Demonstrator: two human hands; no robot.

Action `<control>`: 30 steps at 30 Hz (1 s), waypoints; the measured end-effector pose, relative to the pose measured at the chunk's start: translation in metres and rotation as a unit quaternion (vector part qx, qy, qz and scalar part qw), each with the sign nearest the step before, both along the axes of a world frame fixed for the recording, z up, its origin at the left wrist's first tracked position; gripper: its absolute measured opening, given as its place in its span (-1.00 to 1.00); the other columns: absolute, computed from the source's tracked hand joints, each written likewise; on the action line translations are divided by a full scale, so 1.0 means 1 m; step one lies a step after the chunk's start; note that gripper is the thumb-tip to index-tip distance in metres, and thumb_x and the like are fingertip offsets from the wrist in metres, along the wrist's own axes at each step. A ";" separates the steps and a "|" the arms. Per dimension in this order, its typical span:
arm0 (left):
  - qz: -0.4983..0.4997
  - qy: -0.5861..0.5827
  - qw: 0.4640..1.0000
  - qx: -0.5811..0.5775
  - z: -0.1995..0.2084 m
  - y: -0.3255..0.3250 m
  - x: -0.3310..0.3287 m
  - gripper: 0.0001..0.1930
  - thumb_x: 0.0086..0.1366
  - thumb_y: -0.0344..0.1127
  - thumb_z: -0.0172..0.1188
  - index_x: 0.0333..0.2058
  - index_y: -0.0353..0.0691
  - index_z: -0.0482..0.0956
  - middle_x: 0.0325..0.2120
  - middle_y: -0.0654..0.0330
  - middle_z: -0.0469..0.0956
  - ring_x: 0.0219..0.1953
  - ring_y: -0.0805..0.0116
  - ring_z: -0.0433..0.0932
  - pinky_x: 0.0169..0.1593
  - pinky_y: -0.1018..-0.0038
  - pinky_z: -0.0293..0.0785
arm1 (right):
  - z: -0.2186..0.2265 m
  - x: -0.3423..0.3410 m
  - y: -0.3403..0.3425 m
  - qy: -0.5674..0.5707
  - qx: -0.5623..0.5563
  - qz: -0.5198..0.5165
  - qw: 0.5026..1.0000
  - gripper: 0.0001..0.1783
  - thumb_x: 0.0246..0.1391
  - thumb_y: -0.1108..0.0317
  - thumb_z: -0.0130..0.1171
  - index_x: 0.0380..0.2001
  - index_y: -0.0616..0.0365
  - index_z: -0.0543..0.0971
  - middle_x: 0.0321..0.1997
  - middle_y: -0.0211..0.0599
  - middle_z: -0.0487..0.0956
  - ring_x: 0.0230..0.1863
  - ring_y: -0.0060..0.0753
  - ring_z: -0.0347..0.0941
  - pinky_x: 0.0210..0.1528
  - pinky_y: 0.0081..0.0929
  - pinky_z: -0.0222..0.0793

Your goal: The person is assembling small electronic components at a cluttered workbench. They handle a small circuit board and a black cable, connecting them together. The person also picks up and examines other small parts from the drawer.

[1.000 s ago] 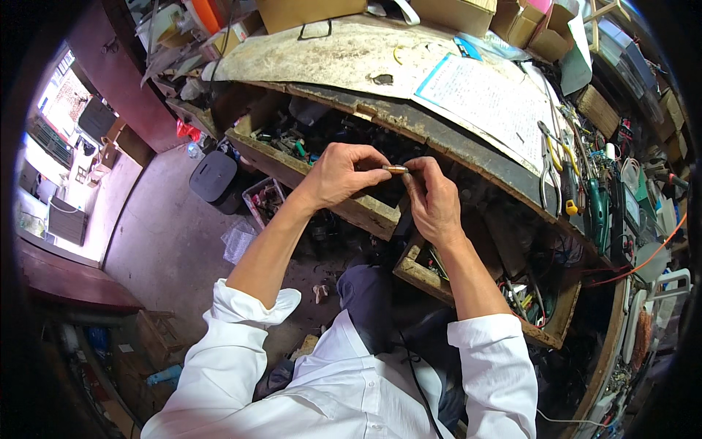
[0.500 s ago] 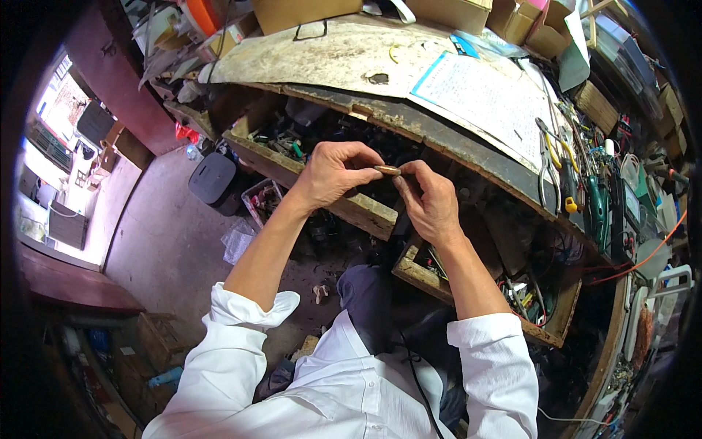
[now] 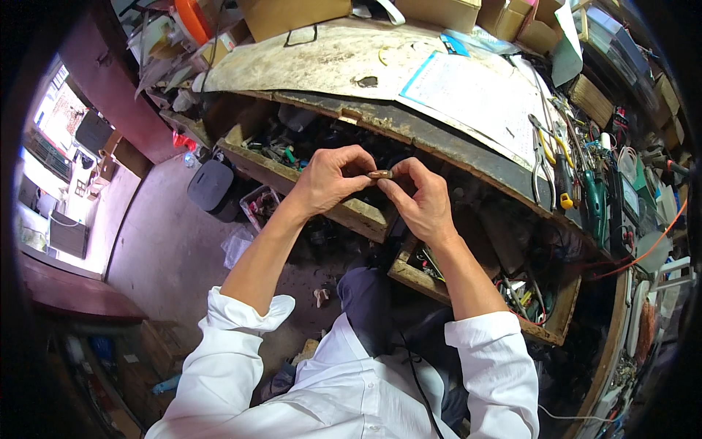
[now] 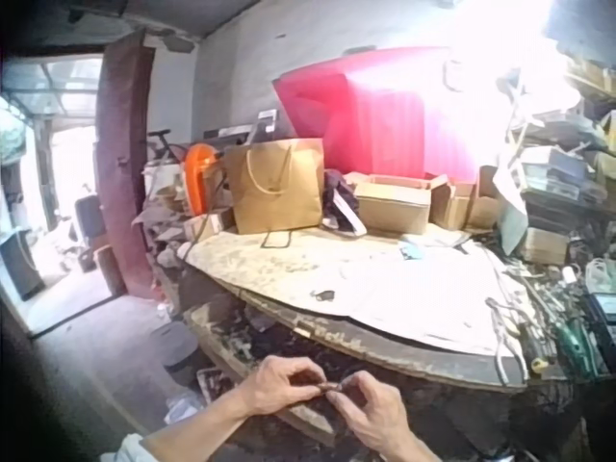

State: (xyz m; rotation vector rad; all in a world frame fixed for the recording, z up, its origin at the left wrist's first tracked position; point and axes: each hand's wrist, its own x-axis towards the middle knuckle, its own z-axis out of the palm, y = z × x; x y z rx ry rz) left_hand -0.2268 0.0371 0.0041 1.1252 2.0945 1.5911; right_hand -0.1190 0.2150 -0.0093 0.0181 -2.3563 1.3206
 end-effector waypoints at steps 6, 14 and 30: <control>0.004 0.016 1.000 -0.003 0.001 0.003 0.002 -0.88 0.15 -0.51 0.27 -0.31 -0.35 0.61 -0.46 0.25 0.66 -0.38 0.59 0.59 -0.27 0.59 0.53 | -0.002 -0.002 0.001 0.030 -0.010 0.005 1.000 -0.78 0.05 0.37 0.37 -0.35 0.23 0.53 -0.52 -0.25 0.58 -0.57 -0.45 0.45 -0.49 -0.47 0.35; 0.012 0.030 0.999 -0.003 0.001 0.002 0.003 -0.87 0.15 -0.51 0.29 -0.30 -0.35 0.62 -0.45 0.24 0.66 -0.37 0.58 0.59 -0.27 0.58 0.53 | 0.005 -0.001 0.000 0.005 0.004 0.000 1.000 -0.78 0.12 0.30 0.31 -0.30 0.23 0.56 -0.52 -0.21 0.59 -0.56 -0.41 0.48 -0.47 -0.45 0.36; 0.009 -0.037 0.999 -0.003 0.002 0.000 0.001 -0.86 0.23 -0.42 0.34 -0.24 -0.30 0.68 -0.49 0.37 0.62 -0.46 0.69 0.50 -0.39 0.70 0.41 | 0.007 0.002 0.002 -0.011 -0.013 0.012 1.000 -0.79 0.10 0.42 0.32 -0.21 0.23 0.56 -0.48 -0.40 0.57 -0.49 -0.68 0.38 -0.46 -0.63 0.28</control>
